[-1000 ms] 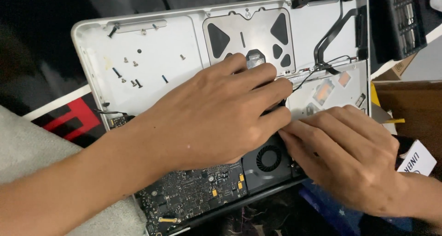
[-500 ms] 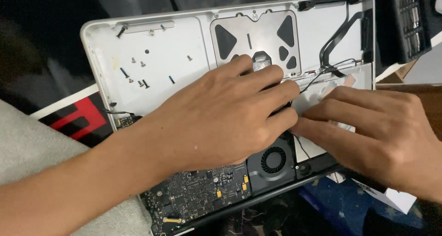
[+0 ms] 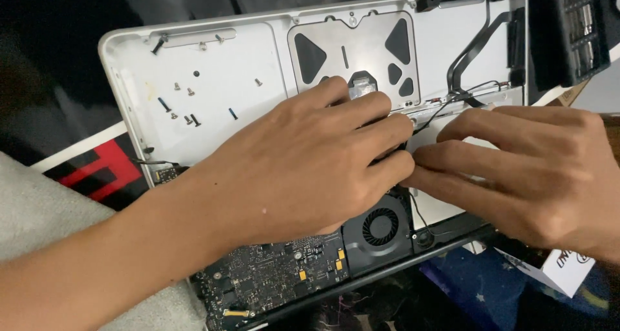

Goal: Connecting delicate ribbon cables to the motherboard during a laptop repair process

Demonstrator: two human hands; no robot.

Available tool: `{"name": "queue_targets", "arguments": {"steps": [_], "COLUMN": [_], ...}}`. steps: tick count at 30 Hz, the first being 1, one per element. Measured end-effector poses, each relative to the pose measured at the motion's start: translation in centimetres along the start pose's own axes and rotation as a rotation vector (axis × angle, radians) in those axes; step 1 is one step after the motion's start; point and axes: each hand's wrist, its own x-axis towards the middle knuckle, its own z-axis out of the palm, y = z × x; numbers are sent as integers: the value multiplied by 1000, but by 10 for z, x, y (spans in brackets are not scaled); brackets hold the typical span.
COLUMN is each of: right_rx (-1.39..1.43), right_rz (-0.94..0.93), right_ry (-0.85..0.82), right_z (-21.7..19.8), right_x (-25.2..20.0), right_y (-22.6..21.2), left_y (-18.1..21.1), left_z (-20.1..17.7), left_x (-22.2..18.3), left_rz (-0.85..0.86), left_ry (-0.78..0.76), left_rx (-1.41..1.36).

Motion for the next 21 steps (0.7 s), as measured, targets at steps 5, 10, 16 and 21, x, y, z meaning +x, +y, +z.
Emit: {"name": "queue_targets", "arguments": {"steps": [5,10,16,21], "right_rx": [-52,-16,-8,-8], "right_rz": [-55,-60,-69,-37], "right_ry": [-83,-68,-52,-42], "right_z": [0,-1,-1,2], "right_x": [-2,0,3,-4], "right_y": [4,3,4,1], "left_y": [0,-1,-1,-1], "left_z": [0,1,1,0], "left_x": [0,0,0,0], "left_rz": [-1,-2,3,4], "left_ry": [-14,-44,-36,-55], "left_rx": [-11,-10,31,13]}}
